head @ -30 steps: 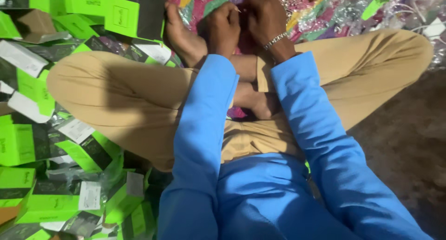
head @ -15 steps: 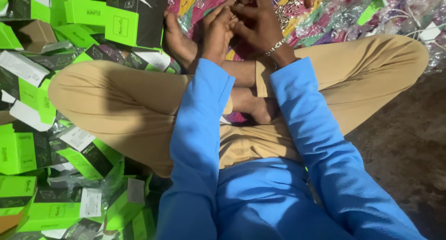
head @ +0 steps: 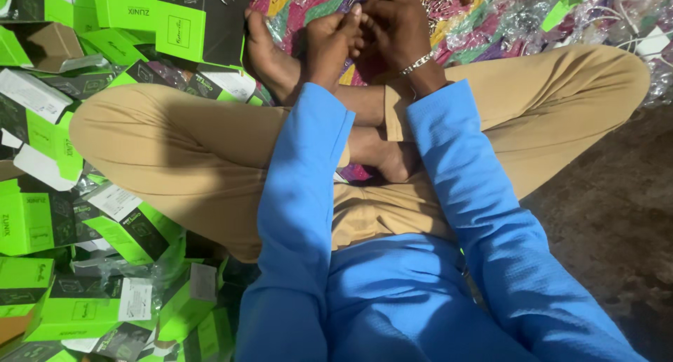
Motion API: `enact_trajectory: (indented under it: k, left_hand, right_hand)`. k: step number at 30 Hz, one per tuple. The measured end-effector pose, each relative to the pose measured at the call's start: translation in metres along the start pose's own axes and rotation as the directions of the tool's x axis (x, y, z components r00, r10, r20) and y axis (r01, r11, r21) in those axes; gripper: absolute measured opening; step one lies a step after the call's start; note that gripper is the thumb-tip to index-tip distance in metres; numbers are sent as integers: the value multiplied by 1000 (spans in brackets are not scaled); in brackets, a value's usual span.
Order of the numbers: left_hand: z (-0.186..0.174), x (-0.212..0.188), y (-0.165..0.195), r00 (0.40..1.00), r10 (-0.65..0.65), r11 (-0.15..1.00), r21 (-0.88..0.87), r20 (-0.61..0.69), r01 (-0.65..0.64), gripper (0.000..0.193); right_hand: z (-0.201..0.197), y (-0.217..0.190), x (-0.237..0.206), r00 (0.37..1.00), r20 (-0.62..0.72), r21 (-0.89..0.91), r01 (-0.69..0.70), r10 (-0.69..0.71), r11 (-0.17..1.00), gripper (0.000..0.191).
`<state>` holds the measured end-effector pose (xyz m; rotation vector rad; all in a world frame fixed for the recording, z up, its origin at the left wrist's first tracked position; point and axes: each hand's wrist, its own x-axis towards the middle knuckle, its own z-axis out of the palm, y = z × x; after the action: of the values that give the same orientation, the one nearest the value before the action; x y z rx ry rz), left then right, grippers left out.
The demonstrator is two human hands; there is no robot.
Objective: The person sits cross-legged on a mat and repeatedly picks up small metal pins and plastic rings from a pile. They insert the rings onto the pins and place the assembled units into a nearby black box. The person continues this repetitive assembly process throughout the clip.
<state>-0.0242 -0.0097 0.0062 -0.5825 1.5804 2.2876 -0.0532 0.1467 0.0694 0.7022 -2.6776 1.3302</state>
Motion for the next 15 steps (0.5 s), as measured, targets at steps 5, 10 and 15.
enact_trajectory:
  k: [5, 10, 15]
  left_hand:
    - [-5, -5, 12, 993, -70, 987, -141, 92, 83, 26]
    - [6, -5, 12, 963, 254, 949, 216, -93, -229, 30]
    - [15, -15, 15, 820, 568, 585, 733, -65, -348, 20]
  right_hand:
    - [-3, -3, 0, 995, 56, 204, -98, 89, 974, 12]
    - [-2, 3, -1, 984, 171, 166, -73, 45, 983, 32]
    - [-2, 6, -1, 973, 72, 182, -231, 221, 956, 52]
